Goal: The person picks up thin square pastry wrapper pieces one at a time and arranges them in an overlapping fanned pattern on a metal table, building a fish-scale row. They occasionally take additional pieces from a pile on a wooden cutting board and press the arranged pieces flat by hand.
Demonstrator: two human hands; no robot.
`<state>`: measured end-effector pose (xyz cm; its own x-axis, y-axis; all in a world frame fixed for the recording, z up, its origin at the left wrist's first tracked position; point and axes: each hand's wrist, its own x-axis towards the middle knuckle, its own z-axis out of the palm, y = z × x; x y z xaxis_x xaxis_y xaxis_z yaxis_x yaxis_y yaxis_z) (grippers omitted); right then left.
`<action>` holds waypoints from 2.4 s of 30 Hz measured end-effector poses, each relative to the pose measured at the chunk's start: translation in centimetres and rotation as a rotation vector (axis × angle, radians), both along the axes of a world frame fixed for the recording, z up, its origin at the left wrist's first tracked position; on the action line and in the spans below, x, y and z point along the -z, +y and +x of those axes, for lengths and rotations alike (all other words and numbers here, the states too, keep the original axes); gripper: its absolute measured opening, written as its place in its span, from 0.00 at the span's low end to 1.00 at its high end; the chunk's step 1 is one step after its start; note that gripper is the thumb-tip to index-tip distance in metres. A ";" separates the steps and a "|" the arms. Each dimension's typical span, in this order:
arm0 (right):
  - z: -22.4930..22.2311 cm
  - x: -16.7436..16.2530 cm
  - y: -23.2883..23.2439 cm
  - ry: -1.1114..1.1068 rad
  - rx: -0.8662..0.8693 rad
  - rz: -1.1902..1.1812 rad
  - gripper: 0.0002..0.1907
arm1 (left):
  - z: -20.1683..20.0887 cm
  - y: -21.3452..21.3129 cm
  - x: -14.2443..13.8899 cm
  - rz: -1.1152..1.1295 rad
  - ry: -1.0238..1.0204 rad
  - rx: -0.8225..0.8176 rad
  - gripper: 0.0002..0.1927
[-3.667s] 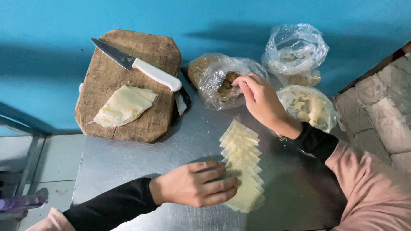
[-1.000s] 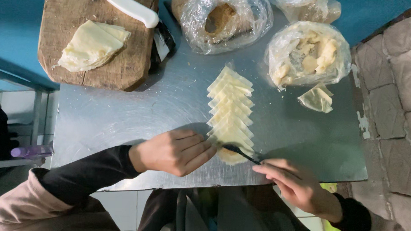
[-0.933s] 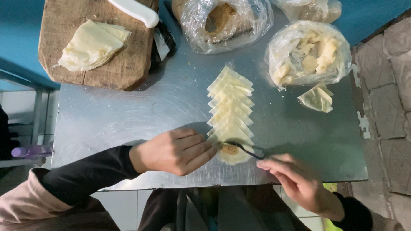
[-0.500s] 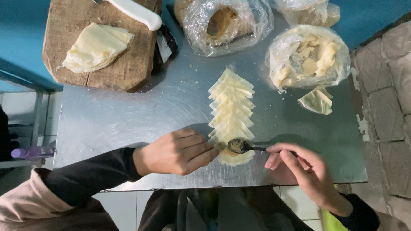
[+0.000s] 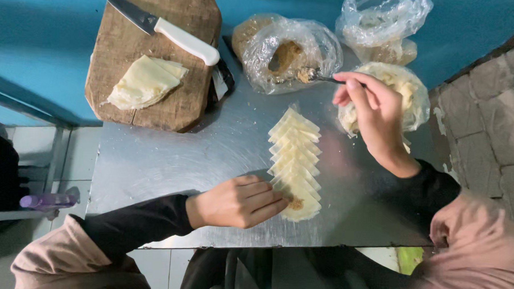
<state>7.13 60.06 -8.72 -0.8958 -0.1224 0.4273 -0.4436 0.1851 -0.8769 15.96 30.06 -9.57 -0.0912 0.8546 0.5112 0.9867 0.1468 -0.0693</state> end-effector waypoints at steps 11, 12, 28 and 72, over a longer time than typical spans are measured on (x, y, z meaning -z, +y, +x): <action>-5.4 1.0 -3.0 0.077 -0.064 0.238 0.20 | -0.6 1.4 0.2 -0.014 0.008 0.029 0.17; -5.1 0.7 -2.9 0.085 -0.059 0.248 0.21 | -0.6 1.5 0.2 -0.017 0.009 0.029 0.17; 13.0 2.8 2.5 -0.014 -0.227 0.580 0.12 | 1.2 2.1 1.1 -0.058 0.043 0.014 0.16; 16.5 3.2 -1.3 0.234 -0.261 0.516 0.14 | 3.5 0.9 1.5 -0.076 0.120 -0.009 0.14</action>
